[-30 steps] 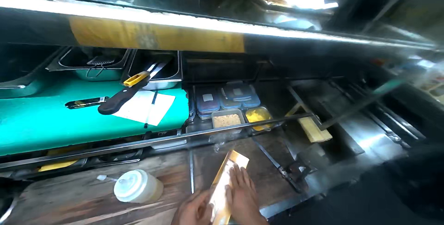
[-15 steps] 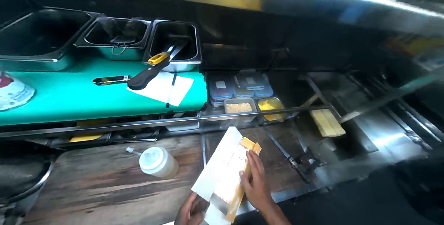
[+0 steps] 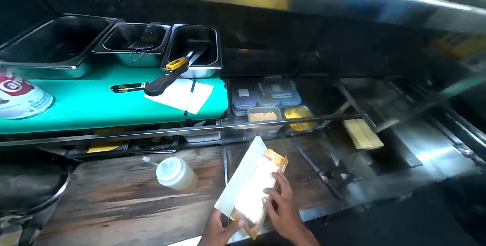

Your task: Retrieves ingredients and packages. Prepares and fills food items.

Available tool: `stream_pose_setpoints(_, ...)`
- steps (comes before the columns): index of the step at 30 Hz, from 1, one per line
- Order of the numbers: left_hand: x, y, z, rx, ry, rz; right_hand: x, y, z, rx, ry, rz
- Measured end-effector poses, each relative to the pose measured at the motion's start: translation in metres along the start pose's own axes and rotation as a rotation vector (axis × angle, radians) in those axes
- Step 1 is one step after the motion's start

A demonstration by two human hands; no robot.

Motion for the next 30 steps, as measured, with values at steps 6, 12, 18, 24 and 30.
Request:
stream_pose_setpoints(6,0.003,0.006,0.002,-0.078,0.042,-0.087,-0.026,0.010,-0.018,0.192,0.180,0.120)
stream_pose_setpoints(12,0.004,0.008,0.005,-0.124,-0.081,0.009,-0.001,0.000,0.004,0.255,0.076,0.158)
stream_pose_setpoints(18,0.005,0.018,0.010,0.140,0.065,0.010,-0.002,0.000,0.006,0.261,0.116,0.158)
stream_pose_setpoints(24,0.011,0.015,0.034,0.481,0.019,0.293,-0.011,0.005,0.004,0.316,0.162,0.143)
stream_pose_setpoints(30,0.008,0.019,0.032,0.674,-0.153,0.409,0.012,-0.004,0.034,-0.025,-0.099,0.241)
Point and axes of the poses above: each hand's wrist, its own x-axis towards the middle knuckle, its own z-axis out of the palm, y = z × x, the point moved 6 cm from there along x, towards the middle knuckle, and after that the axes turned 4 degrees about x, right-handed, at the moved point
